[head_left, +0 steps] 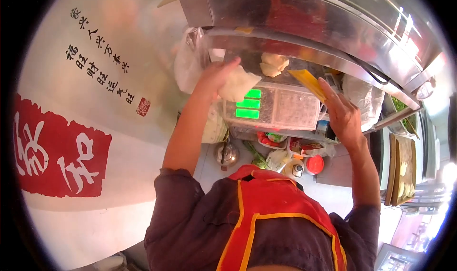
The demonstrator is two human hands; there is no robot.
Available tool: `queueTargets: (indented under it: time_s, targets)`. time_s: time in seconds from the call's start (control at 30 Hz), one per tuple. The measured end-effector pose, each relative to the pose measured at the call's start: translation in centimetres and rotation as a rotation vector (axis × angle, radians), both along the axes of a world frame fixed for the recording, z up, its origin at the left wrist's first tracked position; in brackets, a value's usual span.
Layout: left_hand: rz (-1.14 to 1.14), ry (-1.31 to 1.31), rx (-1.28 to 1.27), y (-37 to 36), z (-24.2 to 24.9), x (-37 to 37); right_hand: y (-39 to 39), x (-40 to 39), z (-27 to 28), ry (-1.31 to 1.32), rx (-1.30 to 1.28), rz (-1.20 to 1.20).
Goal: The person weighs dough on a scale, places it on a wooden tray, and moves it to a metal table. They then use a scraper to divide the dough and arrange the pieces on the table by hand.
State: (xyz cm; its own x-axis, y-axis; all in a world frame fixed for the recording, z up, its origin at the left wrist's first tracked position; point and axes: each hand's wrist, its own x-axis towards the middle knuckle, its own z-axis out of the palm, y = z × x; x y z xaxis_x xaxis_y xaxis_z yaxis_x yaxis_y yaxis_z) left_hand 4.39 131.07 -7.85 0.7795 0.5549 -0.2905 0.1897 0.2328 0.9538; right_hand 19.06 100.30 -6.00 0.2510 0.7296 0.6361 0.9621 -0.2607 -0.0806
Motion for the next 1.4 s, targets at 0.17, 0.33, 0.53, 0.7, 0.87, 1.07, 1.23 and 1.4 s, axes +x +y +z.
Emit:
queueTargets:
  time_s: [0.17, 0.33, 0.53, 0.7, 0.87, 1.07, 1.23, 1.4]
  targets:
    - [-0.324, 0.213, 0.690, 0.1, 2.2, 2.8, 0.3, -0.1, 0.6, -0.014, 0.001, 0.005]
    - [-0.835, 0.428, 1.083, 0.7, 2.8, 8.5, -0.3, -0.2, 0.8, 0.092, 0.025, 0.023]
    - [-0.838, 0.327, 1.058, 1.0, -0.6, 12.3, -1.2, -0.3, 0.7, 0.142, 0.040, 0.004]
    - [-0.639, 0.331, 0.945, 1.6, -2.0, 12.2, -1.5, -0.2, 0.4, 0.166, 0.058, 0.010]
    - [-0.501, 0.133, 0.620, 2.5, -5.6, 12.0, -0.3, -0.2, 0.2, 0.133, 0.046, 0.017]
    - [-0.427, 0.170, 0.875, -4.0, 1.7, 6.4, 0.0, -0.4, 0.4, 0.136, -0.048, -0.059]
    - [-0.243, 0.249, 1.061, 0.3, 0.7, 5.9, -0.4, -1.2, 2.2, 0.289, -0.075, -0.055]
    - [-0.466, 0.554, 0.953, 2.1, -0.5, 9.5, 0.8, -1.4, 1.4, 0.187, -0.042, -0.042]
